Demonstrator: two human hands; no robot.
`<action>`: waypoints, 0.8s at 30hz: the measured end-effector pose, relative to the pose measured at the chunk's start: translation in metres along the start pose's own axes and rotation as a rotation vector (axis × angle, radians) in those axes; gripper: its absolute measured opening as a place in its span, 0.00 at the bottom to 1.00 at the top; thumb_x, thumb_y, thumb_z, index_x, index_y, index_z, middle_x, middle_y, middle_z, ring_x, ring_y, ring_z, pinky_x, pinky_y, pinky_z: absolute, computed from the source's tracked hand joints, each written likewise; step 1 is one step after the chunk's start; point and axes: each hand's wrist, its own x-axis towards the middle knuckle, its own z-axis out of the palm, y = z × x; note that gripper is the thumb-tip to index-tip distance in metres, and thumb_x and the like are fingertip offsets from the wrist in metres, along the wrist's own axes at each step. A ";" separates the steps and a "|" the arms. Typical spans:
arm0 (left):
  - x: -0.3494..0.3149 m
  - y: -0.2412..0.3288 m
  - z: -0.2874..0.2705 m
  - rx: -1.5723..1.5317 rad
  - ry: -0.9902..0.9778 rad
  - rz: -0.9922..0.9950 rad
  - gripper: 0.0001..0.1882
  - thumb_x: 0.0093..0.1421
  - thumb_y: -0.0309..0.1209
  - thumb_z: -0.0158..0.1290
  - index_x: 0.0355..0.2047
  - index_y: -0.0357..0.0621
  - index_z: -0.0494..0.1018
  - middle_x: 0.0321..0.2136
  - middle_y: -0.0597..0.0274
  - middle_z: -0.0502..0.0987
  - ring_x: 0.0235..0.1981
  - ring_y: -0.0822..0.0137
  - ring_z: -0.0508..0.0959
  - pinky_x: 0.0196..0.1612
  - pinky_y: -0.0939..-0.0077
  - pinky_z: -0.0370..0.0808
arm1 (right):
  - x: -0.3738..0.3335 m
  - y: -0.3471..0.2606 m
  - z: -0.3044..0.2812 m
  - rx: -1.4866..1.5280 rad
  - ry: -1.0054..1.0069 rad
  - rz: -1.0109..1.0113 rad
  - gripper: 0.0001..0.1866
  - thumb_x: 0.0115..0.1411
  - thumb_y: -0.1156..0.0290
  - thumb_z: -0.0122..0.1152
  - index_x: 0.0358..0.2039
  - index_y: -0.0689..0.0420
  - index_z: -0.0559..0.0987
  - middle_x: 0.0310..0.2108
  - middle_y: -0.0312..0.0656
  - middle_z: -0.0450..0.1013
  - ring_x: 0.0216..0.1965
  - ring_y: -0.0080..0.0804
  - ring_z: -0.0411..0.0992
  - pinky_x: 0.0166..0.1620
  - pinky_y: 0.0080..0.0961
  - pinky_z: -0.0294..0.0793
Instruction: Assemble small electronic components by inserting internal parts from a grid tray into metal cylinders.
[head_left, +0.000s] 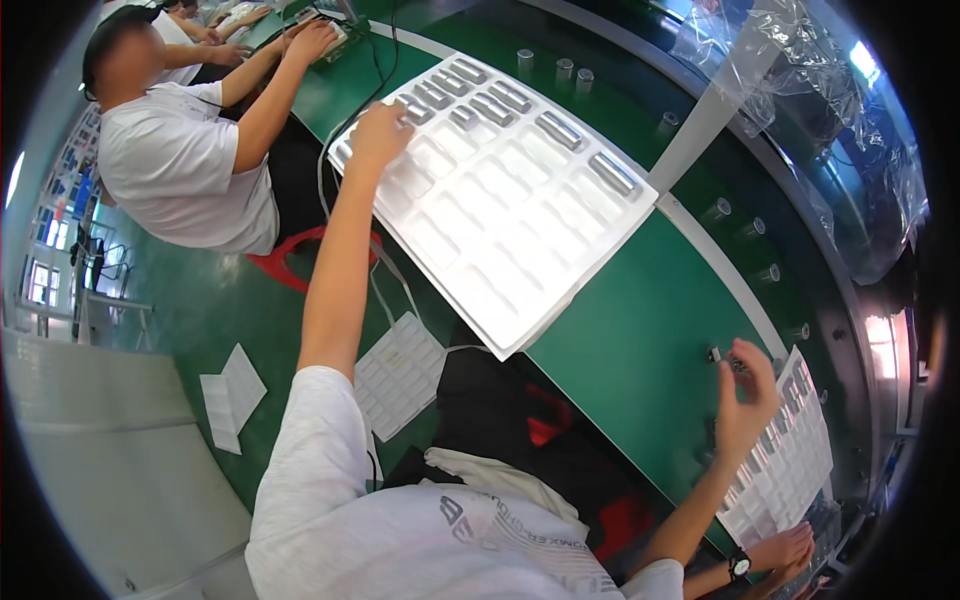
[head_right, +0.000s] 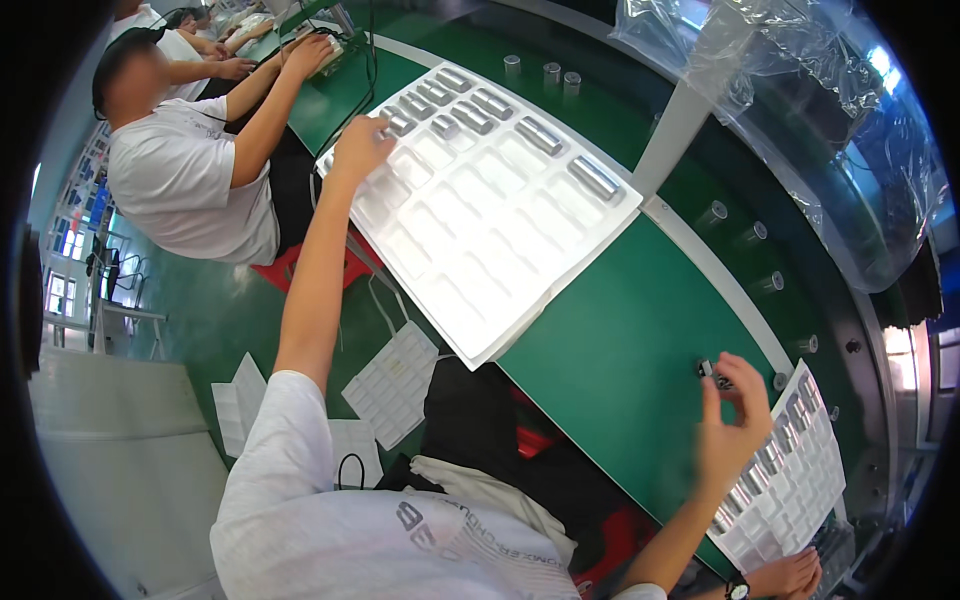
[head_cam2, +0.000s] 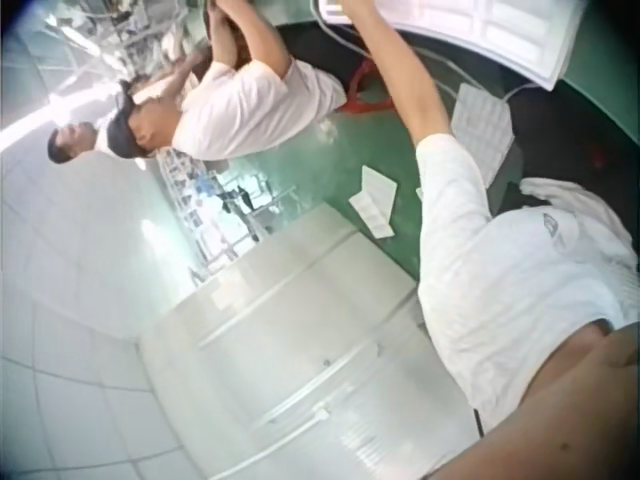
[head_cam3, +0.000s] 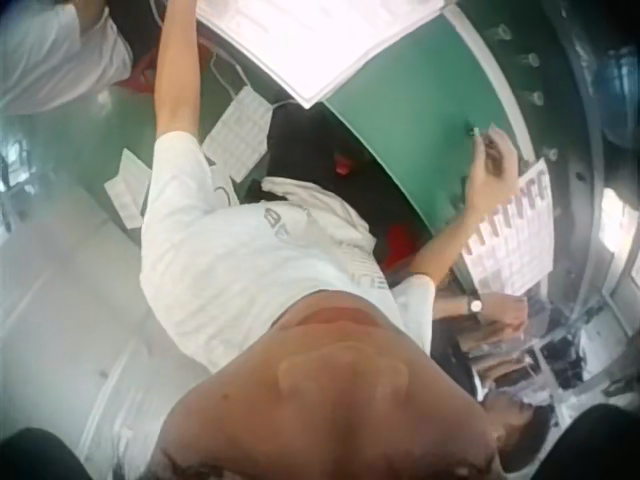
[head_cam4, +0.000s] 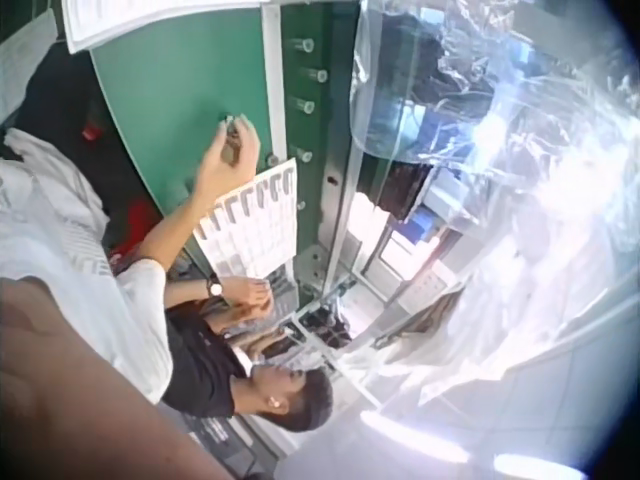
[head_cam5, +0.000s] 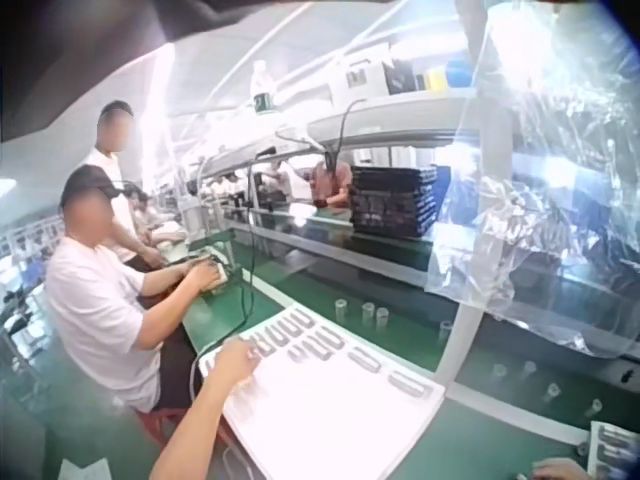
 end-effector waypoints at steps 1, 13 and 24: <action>-0.001 -0.004 -0.002 0.049 0.039 0.085 0.12 0.52 0.32 0.58 0.38 0.49 0.80 0.39 0.51 0.76 0.39 0.48 0.78 0.40 0.54 0.75 | -0.007 -0.004 0.000 0.006 -0.007 0.007 0.13 0.55 0.85 0.61 0.41 0.61 0.78 0.46 0.44 0.75 0.43 0.28 0.75 0.41 0.21 0.75; -0.075 0.079 -0.034 -0.800 0.155 0.010 0.10 0.65 0.28 0.47 0.38 0.35 0.76 0.37 0.56 0.80 0.38 0.64 0.80 0.45 0.70 0.77 | -0.038 -0.013 -0.002 0.464 0.039 0.378 0.16 0.53 0.86 0.61 0.44 0.65 0.77 0.50 0.48 0.73 0.46 0.30 0.73 0.43 0.17 0.72; -0.251 0.282 -0.023 -1.906 -0.890 -0.309 0.06 0.66 0.31 0.48 0.32 0.43 0.69 0.31 0.52 0.79 0.22 0.72 0.77 0.14 0.85 0.66 | -0.034 -0.031 0.040 0.805 0.031 0.360 0.19 0.54 0.86 0.62 0.48 0.68 0.76 0.45 0.45 0.72 0.40 0.25 0.70 0.41 0.18 0.73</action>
